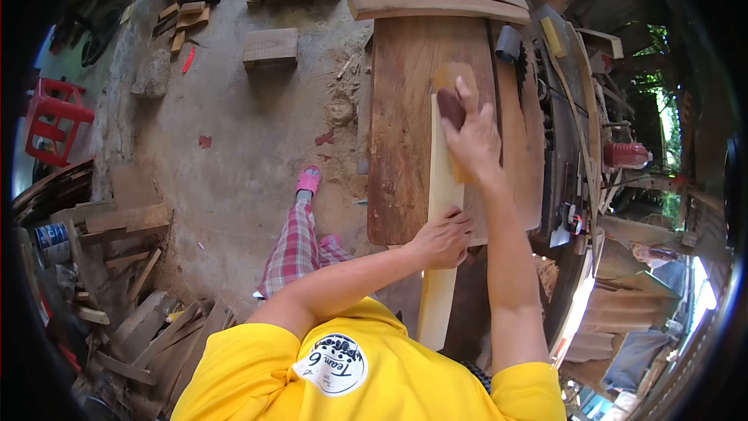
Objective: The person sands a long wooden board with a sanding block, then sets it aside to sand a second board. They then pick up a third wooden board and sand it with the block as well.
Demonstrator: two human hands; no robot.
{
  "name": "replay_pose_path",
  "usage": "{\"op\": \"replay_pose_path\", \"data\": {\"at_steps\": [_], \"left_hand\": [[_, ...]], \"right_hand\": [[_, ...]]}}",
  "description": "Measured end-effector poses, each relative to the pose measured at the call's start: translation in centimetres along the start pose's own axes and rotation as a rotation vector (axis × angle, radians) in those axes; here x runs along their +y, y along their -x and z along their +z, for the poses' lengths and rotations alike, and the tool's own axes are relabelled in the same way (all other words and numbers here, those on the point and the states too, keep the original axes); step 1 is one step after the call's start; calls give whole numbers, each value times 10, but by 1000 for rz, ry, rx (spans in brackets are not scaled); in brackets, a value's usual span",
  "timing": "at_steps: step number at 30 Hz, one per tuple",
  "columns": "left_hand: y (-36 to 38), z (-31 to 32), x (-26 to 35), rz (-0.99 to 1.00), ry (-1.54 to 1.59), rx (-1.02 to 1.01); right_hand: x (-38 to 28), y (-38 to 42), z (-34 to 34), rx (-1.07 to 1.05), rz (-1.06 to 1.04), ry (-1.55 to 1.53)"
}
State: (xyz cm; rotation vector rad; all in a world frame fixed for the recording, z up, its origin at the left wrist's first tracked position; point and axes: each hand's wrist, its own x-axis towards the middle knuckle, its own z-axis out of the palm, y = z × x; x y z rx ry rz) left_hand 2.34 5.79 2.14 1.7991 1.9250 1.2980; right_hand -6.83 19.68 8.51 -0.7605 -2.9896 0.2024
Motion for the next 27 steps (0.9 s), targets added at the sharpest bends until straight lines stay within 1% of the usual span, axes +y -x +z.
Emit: {"op": "replay_pose_path", "data": {"at_steps": [1, 2, 3, 4, 6, 8, 10, 11, 13, 14, 16, 17, 18, 20, 21, 22, 23, 24, 26, 27], "left_hand": [[2, 5, 0, 1, 6, 11], [3, 13, -1, 37, -10, 146], [1, 14, -1, 69, -33, 283], [0, 16, -2, 59, -35, 295], [2, 16, -1, -6, 40, 101], [2, 11, 1, -15, 21, 50], [1, 11, 1, -8, 15, 57], [2, 9, 2, 6, 8, 52], [1, 5, 2, -15, -14, 12], [0, 6, 1, -8, -8, 26], [0, 15, 0, -32, -32, 25], [1, 20, -2, -23, -18, 89], [-1, 19, -3, -32, -13, 95], [1, 14, 0, -54, 15, -32], [1, 15, 0, -55, 9, -40], [0, 15, 0, -24, -19, 54], [0, 15, 1, 13, -46, 146], [4, 16, 1, 28, -53, 136], [9, 20, 7, -11, 36, 41], [9, 21, 8, -6, 45, 53]], "right_hand": [[-6, 25, -5, -26, 5, 39], [-12, 45, -8, -55, 5, 80], [-15, 50, -8, -49, -20, 136], [-15, 38, -5, -54, -35, 140], [-18, -1, 8, 62, -46, 62], [-28, -49, 1, -44, 72, 42], [-23, -72, 3, -81, 42, 65], [-19, -64, 4, -66, 49, 62], [-18, -29, -1, -20, -92, 49], [-11, -6, 1, 15, -177, 32], [-16, 29, -9, -46, -196, 80], [-17, 23, -7, -57, -205, 92], [-18, 13, -4, -32, -182, 83], [-24, -10, 3, -13, -151, 60], [-30, -30, 4, -20, -71, 51], [-34, -44, 2, -22, 9, 41], [-32, -46, 1, -24, -6, 0], [-27, -30, 2, -9, 5, -7], [-13, 28, 0, 50, -157, 44], [-13, 43, -5, 49, -159, 59]]}}
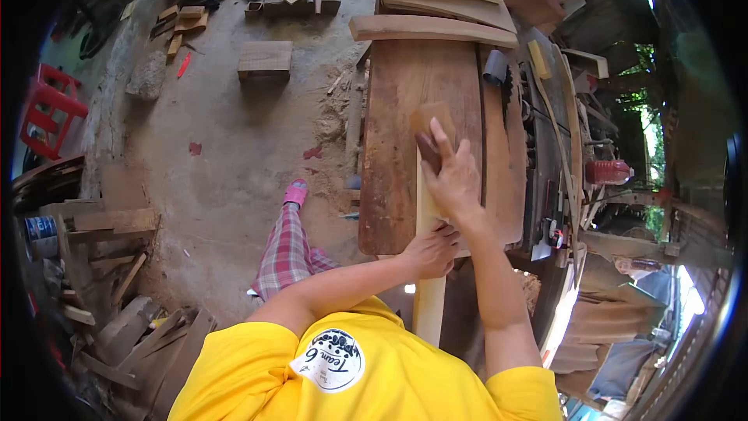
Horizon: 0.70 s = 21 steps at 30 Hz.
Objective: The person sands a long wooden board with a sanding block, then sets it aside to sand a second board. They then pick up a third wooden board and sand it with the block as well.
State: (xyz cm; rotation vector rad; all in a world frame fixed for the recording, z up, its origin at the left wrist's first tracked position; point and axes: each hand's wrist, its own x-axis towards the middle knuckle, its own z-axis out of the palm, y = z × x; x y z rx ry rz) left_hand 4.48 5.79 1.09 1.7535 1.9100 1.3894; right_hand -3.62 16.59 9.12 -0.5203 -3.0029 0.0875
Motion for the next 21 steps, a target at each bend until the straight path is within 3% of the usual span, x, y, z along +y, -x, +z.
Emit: {"op": "replay_pose_path", "data": {"at_steps": [3, 5, 7, 9, 13, 18, 21], "left_hand": [[0, 3, 1, 38, -83, 159], [-1, 0, -1, -15, 26, -23], [-10, -8, -6, -9, -20, 13], [-5, -7, -2, 1, -40, 11], [-6, -5, -7, -13, -48, 49], [-6, 2, -11, 33, -24, 136], [-7, -7, -9, -13, 25, -11]], "right_hand": [[-4, 4, -4, -131, 40, 53], [-4, -43, 8, -3, 111, -19], [-1, -93, 8, -78, 226, -18], [0, -91, 0, -123, 233, -31], [12, -6, 1, -66, 55, -90], [11, -53, 8, -17, 142, -16], [12, -85, 18, 5, 173, -36]]}}
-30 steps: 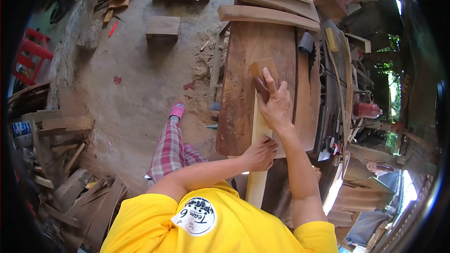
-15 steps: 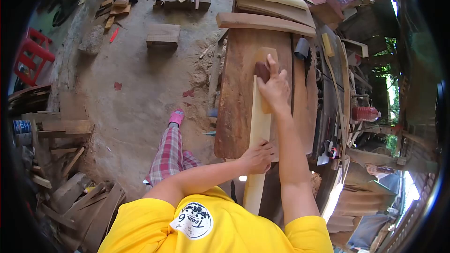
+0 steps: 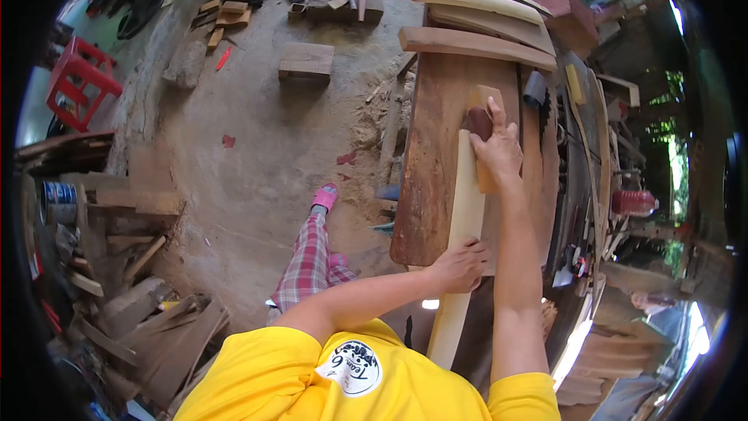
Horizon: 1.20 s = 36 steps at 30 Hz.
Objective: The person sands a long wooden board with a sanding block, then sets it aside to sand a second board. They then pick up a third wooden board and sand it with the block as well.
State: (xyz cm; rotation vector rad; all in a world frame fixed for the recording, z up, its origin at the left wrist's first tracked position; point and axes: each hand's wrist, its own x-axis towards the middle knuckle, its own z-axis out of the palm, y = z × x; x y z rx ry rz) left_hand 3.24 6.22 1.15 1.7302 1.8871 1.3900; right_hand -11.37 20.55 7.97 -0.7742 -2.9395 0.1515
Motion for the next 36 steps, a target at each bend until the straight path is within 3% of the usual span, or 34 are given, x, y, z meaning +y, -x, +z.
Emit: {"op": "replay_pose_path", "data": {"at_steps": [4, 6, 11, 13, 16, 18, 21, 25, 27, 32, 33, 34, 36], "left_hand": [[0, 1, 2, 3, 1, -86], [-1, 6, 0, 12, -40, 179], [-6, 0, -4, -8, -26, 55], [-10, -8, -8, -36, -24, -22], [-12, -13, -6, -21, -35, 20], [-10, -9, -8, 4, -42, 55], [-12, -10, -7, 22, -35, 92], [-13, -13, -8, 20, -43, 52], [-14, -15, -7, 9, -47, 8], [-17, -8, -10, 9, -30, 61], [-17, -8, -11, 33, -67, 117], [-16, -7, -11, 55, -106, 167], [-14, -6, -10, 5, -82, 73]], "right_hand": [[17, 63, -13, -8, -81, 8], [13, 90, -16, -26, -92, 13], [2, 5, -2, -19, 67, -29], [16, -13, 3, 9, 38, -108], [39, 22, 0, 29, -9, -174], [37, 69, -18, -80, -78, -101], [25, 67, -18, -71, -14, -25], [18, -23, -2, -42, 70, -68], [19, -42, -6, -125, 74, -40], [4, 53, -24, -120, -134, -33], [-4, 65, -19, -136, -86, 17], [-3, 58, -16, -151, -87, 25], [-3, 27, -10, -29, -100, -61]]}}
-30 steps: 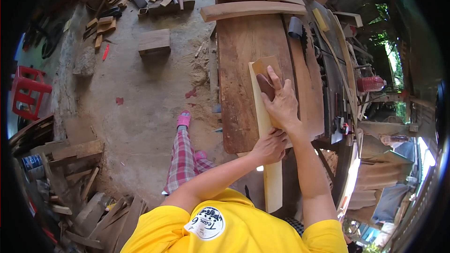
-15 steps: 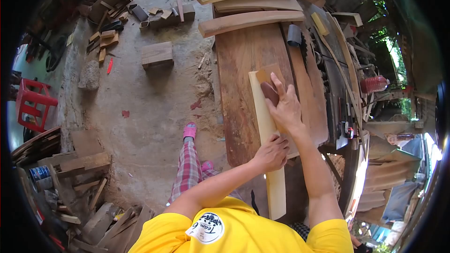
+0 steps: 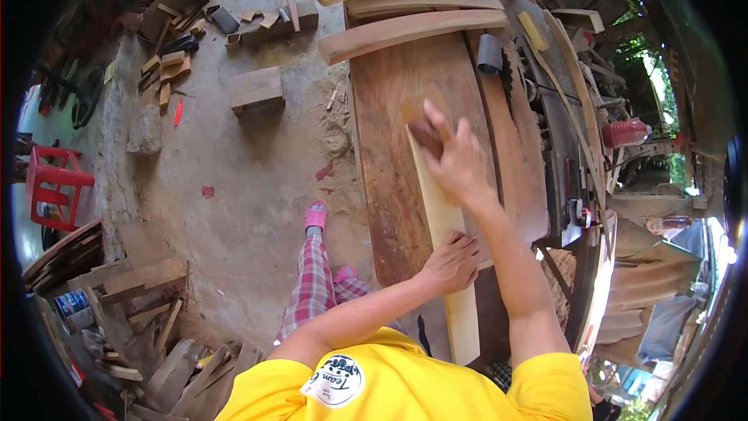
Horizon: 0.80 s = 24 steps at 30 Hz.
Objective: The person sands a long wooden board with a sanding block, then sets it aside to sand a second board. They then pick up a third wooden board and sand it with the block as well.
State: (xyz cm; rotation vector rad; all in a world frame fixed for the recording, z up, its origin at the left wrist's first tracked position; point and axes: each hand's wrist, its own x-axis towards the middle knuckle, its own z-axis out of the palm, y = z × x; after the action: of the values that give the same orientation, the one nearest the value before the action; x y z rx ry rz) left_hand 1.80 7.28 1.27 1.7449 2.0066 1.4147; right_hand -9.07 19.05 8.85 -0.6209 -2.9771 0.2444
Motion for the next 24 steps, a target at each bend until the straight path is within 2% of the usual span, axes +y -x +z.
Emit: {"op": "replay_pose_path", "data": {"at_steps": [2, 4, 6, 8, 9, 11, 13, 14, 15, 16, 17, 18, 19, 20, 21, 23, 24], "left_hand": [[-1, -2, -2, 20, 19, -3], [-5, -11, -7, 8, 33, -68], [-5, -12, -6, 1, 62, -126], [-1, -7, -13, 69, 167, -15], [4, -12, -16, 21, 136, 2], [9, -32, -25, 78, 346, 68], [20, -88, -57, -71, 269, 311], [25, -115, -89, -103, 98, 436], [30, -140, -137, -108, 63, 614], [33, -171, -181, -318, -26, 724], [37, -217, -222, -605, -144, 668], [30, -266, -241, -919, -46, 623], [56, -288, -328, -957, -360, 609], [57, -328, -350, -1063, -412, 527], [52, -368, -374, -1326, -494, 341], [36, -422, -362, -1578, -395, 388], [40, -437, -386, -1649, -445, 389]], "right_hand": [[0, -45, 3, -18, 128, 31], [6, -66, 2, -69, 156, 33], [13, -39, 4, -10, 116, 25], [12, -10, 4, 60, 66, 9], [15, 3, 6, 66, 70, -10], [23, 0, 7, 69, 111, -112], [24, -9, 9, 93, 134, -61], [19, -17, 10, 94, 114, -84], [14, -21, 8, 75, 157, -32], [12, -24, 4, 56, 204, 25], [8, -26, 1, 33, 224, 48], [8, -26, 2, 34, 227, 40], [10, -25, 2, 40, 222, 28], [11, -26, 3, 49, 216, 18], [12, -26, 4, 50, 221, 18], [13, -25, 6, 72, 189, 38], [12, -25, 5, 75, 192, 43]]}}
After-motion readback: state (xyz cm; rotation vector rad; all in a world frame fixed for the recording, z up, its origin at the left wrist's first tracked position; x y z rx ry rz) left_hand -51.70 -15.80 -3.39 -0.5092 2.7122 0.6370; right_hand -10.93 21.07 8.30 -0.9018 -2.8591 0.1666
